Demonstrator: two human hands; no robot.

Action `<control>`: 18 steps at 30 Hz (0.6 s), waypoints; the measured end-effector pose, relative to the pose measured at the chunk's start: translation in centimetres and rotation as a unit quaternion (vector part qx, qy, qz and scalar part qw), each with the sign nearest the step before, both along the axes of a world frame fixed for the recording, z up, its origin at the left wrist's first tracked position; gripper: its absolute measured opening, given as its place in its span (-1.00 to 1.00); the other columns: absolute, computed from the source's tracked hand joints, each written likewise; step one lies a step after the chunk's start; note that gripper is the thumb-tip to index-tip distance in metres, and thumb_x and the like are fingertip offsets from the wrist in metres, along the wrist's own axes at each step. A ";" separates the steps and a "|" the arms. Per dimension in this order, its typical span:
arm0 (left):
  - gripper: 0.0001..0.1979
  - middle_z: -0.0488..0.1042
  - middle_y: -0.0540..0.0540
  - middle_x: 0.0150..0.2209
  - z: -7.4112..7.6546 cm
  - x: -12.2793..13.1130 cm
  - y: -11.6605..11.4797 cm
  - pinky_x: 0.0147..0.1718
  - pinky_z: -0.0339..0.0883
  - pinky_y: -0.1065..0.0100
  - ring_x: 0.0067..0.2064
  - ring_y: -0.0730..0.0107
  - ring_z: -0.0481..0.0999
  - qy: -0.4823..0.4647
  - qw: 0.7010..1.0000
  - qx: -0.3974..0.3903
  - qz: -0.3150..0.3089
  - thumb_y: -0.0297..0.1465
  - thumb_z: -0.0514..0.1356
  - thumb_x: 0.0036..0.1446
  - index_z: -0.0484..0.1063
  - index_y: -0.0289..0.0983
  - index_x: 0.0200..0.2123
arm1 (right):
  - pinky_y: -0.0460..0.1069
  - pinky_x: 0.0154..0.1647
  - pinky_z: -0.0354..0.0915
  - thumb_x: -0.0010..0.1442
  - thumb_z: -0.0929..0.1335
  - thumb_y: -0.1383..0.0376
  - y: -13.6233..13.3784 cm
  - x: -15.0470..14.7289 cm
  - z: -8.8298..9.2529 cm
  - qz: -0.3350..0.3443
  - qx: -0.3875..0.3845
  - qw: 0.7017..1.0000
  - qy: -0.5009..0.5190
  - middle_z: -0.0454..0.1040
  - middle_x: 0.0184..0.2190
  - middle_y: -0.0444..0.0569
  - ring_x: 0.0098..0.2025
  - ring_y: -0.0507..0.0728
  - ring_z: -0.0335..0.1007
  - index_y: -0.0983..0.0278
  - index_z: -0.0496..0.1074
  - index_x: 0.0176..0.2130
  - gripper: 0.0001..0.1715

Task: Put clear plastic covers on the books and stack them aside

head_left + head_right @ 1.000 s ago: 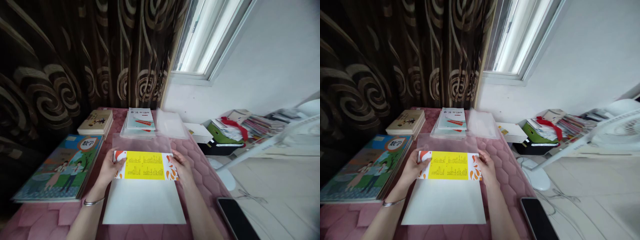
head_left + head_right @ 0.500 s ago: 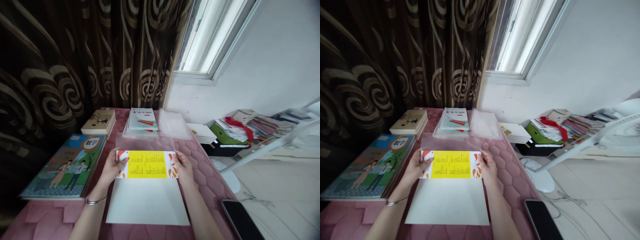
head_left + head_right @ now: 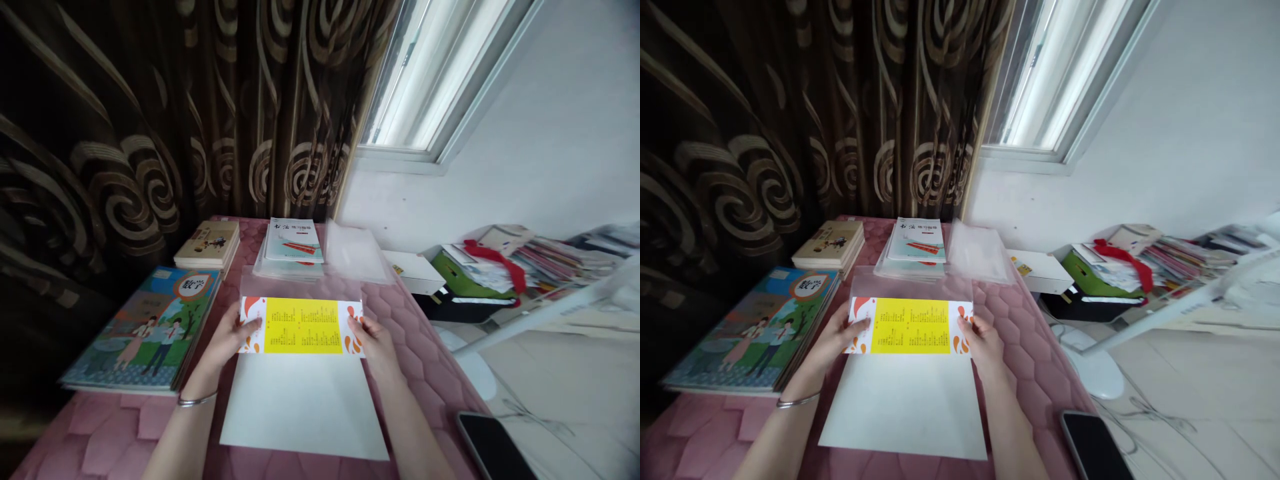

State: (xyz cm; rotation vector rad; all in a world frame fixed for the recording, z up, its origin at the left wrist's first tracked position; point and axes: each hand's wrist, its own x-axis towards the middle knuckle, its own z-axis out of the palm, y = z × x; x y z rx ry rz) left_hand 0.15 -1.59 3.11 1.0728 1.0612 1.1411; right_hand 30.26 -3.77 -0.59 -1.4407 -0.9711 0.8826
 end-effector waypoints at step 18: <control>-0.59 0.60 -0.08 -0.49 -1.6 -0.1 1.0 -0.53 0.40 0.37 -0.52 0.27 0.57 0.066 0.997 0.001 0.047 -0.12 0.43 -0.19 0.44 -0.30 -0.43 | 0.00 -0.52 0.34 -0.16 0.53 -0.07 -0.3 -0.5 1.0 0.019 0.014 0.991 0.129 0.58 -0.49 -0.05 -0.53 0.16 0.46 0.24 0.56 -0.27 -0.45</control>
